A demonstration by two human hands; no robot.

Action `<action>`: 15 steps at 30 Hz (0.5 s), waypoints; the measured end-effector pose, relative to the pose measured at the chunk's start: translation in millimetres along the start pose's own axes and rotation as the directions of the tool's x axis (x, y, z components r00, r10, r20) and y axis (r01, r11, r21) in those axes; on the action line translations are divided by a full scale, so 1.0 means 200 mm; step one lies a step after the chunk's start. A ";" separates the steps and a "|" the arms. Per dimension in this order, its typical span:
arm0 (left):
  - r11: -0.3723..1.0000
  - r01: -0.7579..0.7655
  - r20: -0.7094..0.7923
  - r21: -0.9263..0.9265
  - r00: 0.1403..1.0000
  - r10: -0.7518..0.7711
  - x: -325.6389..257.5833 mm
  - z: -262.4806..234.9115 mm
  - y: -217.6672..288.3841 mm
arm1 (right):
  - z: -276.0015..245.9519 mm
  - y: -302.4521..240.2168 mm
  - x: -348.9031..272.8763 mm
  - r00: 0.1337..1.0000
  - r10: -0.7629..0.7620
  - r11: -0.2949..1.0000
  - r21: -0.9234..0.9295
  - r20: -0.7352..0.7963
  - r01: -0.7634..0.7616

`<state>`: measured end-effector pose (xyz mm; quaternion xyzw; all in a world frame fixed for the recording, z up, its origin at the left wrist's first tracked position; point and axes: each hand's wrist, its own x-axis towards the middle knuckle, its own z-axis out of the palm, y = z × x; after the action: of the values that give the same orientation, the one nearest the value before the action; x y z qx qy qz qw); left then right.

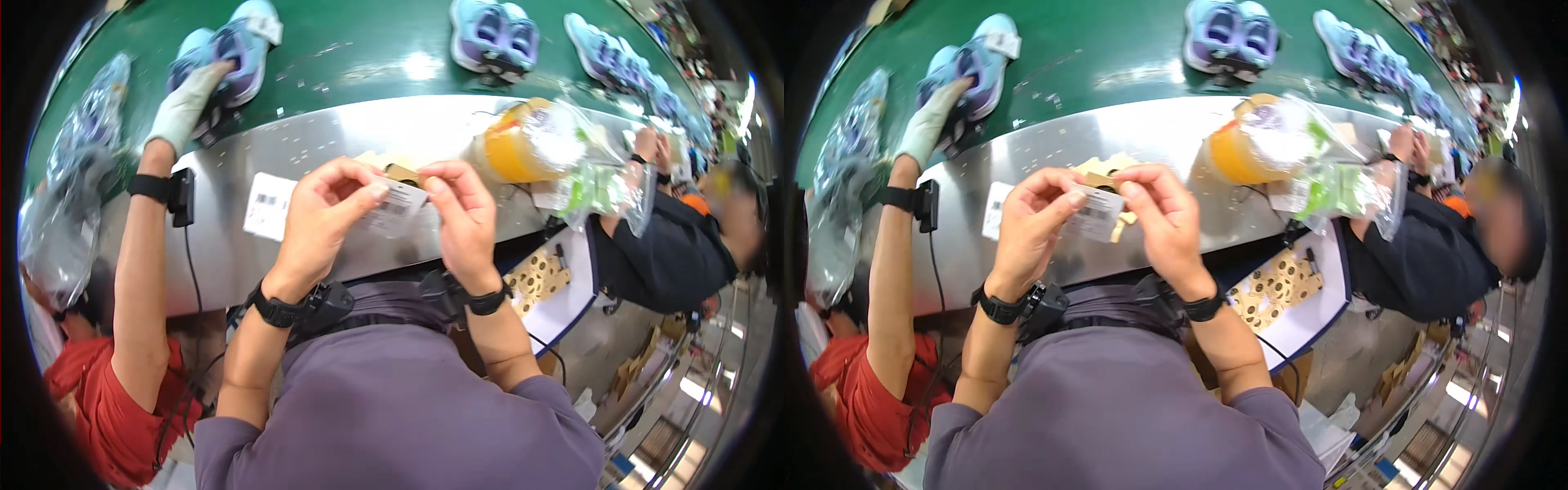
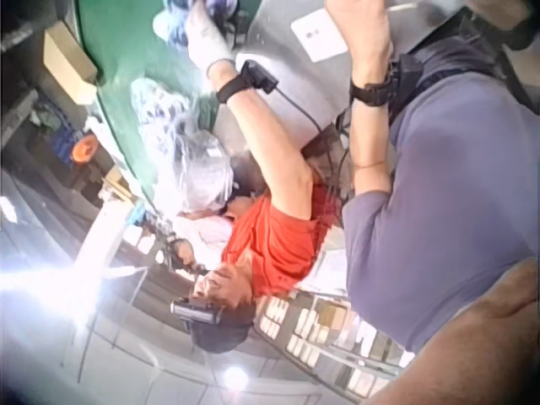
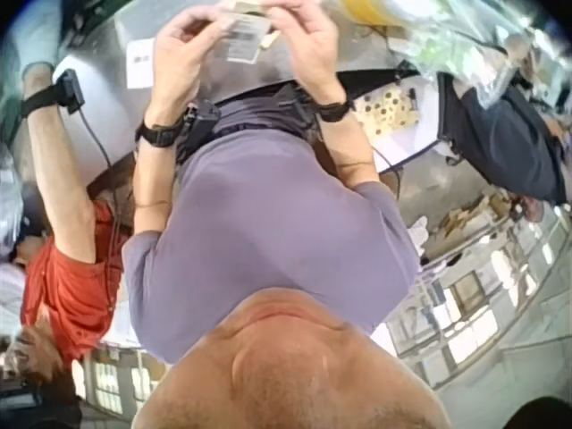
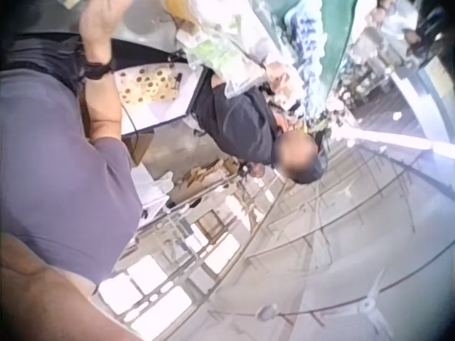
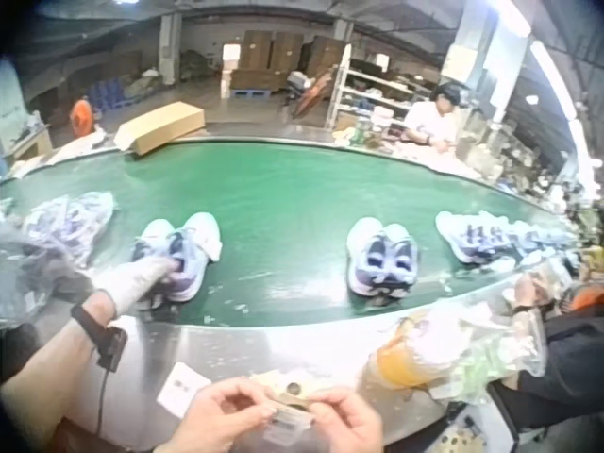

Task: The person attaches small circular stickers to the tongue of light blue and purple sneakers on a green conveyor belt. They peel stickers from a sheet, place them on the shoes, and then move the shoes down the line. The person also handles plastic bags and other packaging materials.

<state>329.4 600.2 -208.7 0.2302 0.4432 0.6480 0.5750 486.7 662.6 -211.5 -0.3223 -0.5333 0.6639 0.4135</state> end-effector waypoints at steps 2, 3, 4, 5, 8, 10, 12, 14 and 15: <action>0.999 0.040 0.018 0.035 0.999 -0.041 0.03 0.03 0.00 | 0.01 -0.03 0.00 1.000 -0.022 0.994 0.107 -0.012 0.023; 0.997 0.058 0.017 0.059 0.998 -0.059 0.04 0.04 0.01 | -0.02 -0.04 -0.01 0.999 -0.025 0.996 0.083 -0.027 0.027; 0.995 0.055 0.028 0.086 0.998 -0.057 0.05 0.06 0.01 | -0.05 -0.05 -0.01 0.999 -0.028 0.998 0.058 -0.040 0.030; 0.992 0.050 0.038 0.112 0.998 -0.054 0.06 0.08 0.00 | -0.08 -0.06 -0.02 0.998 -0.030 0.999 0.034 -0.051 0.032; 0.986 0.011 0.064 0.168 0.998 -0.022 0.08 0.15 0.01 | -0.25 -0.15 -0.03 0.982 -0.107 0.972 -0.225 -0.157 0.070; 0.976 -0.004 0.098 0.216 0.995 -0.017 0.09 0.18 0.00 | -0.38 -0.26 0.01 0.909 -0.305 0.857 -0.499 -0.284 0.132; 0.952 -0.102 0.185 0.289 0.982 0.049 0.12 0.23 -0.01 | -0.53 -0.37 0.11 0.844 -0.463 0.654 -0.747 -0.271 0.119; 0.919 -0.205 0.255 0.336 0.959 0.121 0.12 0.27 -0.02 | -0.59 -0.44 0.23 0.854 -0.473 0.521 -0.850 -0.215 0.075; 0.906 -0.256 0.291 0.336 0.944 0.159 0.13 0.29 -0.03 | -0.62 -0.48 0.28 0.858 -0.479 0.436 -0.898 -0.184 0.051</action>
<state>374.2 643.4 -189.9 0.4622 0.4516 0.5758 0.5010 588.3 776.4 -145.2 -0.5280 -0.7379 0.1400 0.3964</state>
